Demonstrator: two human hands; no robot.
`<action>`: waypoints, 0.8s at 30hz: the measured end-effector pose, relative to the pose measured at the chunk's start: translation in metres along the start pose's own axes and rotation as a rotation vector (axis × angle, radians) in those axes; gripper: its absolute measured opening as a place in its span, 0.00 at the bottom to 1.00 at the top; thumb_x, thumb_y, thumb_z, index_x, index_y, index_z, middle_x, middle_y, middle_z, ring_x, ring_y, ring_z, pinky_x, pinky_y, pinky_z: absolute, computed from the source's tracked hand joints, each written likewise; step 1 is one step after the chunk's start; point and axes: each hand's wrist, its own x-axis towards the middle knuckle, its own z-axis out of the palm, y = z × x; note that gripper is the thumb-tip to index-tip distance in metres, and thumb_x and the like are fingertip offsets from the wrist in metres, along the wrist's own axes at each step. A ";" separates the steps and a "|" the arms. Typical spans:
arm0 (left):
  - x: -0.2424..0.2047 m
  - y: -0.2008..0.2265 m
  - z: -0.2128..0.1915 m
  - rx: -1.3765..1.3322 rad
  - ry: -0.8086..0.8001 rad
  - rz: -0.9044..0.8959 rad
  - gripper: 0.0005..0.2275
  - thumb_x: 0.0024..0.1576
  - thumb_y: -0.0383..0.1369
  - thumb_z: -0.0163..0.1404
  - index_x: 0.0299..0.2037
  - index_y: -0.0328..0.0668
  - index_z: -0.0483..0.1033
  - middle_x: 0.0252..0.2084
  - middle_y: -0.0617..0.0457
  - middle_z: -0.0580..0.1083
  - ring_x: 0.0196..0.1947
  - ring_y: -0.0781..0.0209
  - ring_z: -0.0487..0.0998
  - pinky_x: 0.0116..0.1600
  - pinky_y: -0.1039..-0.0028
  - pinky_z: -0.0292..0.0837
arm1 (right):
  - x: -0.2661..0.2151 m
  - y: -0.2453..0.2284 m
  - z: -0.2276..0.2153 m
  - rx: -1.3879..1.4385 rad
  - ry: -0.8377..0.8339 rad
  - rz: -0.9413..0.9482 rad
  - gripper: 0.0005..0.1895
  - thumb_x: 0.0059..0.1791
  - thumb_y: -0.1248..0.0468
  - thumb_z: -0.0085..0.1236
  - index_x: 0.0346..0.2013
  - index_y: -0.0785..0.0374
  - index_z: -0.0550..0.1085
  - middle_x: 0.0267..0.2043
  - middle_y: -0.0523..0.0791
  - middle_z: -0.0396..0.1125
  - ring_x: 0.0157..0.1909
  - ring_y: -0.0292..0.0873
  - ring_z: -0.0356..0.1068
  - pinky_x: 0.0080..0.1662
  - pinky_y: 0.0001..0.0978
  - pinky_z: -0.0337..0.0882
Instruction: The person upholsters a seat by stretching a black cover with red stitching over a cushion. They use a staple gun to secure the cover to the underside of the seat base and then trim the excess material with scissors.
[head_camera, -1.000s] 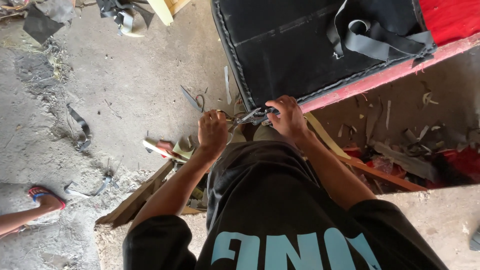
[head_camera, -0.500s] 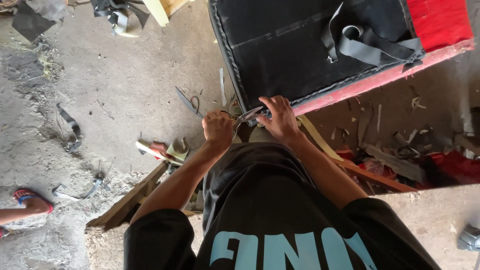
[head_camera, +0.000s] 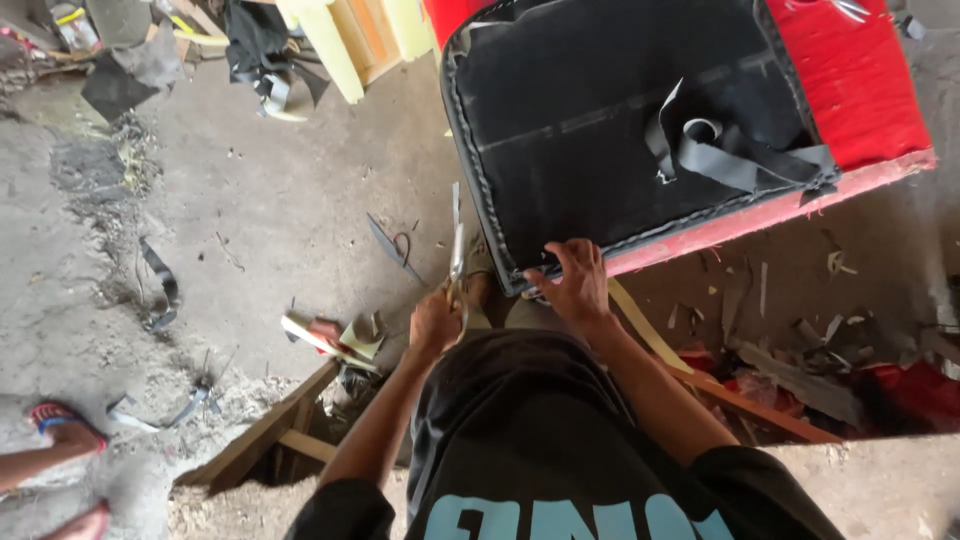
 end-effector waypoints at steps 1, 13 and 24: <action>-0.001 0.000 -0.003 0.004 0.001 0.009 0.17 0.63 0.41 0.46 0.50 0.34 0.78 0.44 0.35 0.80 0.48 0.34 0.83 0.49 0.47 0.78 | 0.005 -0.001 0.004 -0.004 0.008 0.004 0.30 0.40 0.44 0.75 0.50 0.52 0.77 0.43 0.45 0.62 0.45 0.52 0.68 0.49 0.47 0.71; -0.002 0.072 -0.026 -0.500 -0.086 -0.117 0.14 0.62 0.47 0.47 0.50 0.51 0.78 0.44 0.53 0.78 0.45 0.59 0.84 0.56 0.64 0.69 | 0.119 0.229 -0.129 -0.203 0.056 0.675 0.34 0.47 0.46 0.66 0.65 0.52 0.70 0.62 0.56 0.59 0.61 0.60 0.64 0.59 0.52 0.68; 0.026 0.137 -0.052 -0.423 -0.105 -0.501 0.22 0.57 0.40 0.56 0.60 0.40 0.77 0.54 0.41 0.81 0.55 0.49 0.79 0.60 0.58 0.70 | 0.074 0.382 -0.178 -0.211 -0.019 0.790 0.23 0.61 0.48 0.44 0.44 0.66 0.72 0.45 0.62 0.69 0.48 0.72 0.68 0.47 0.63 0.64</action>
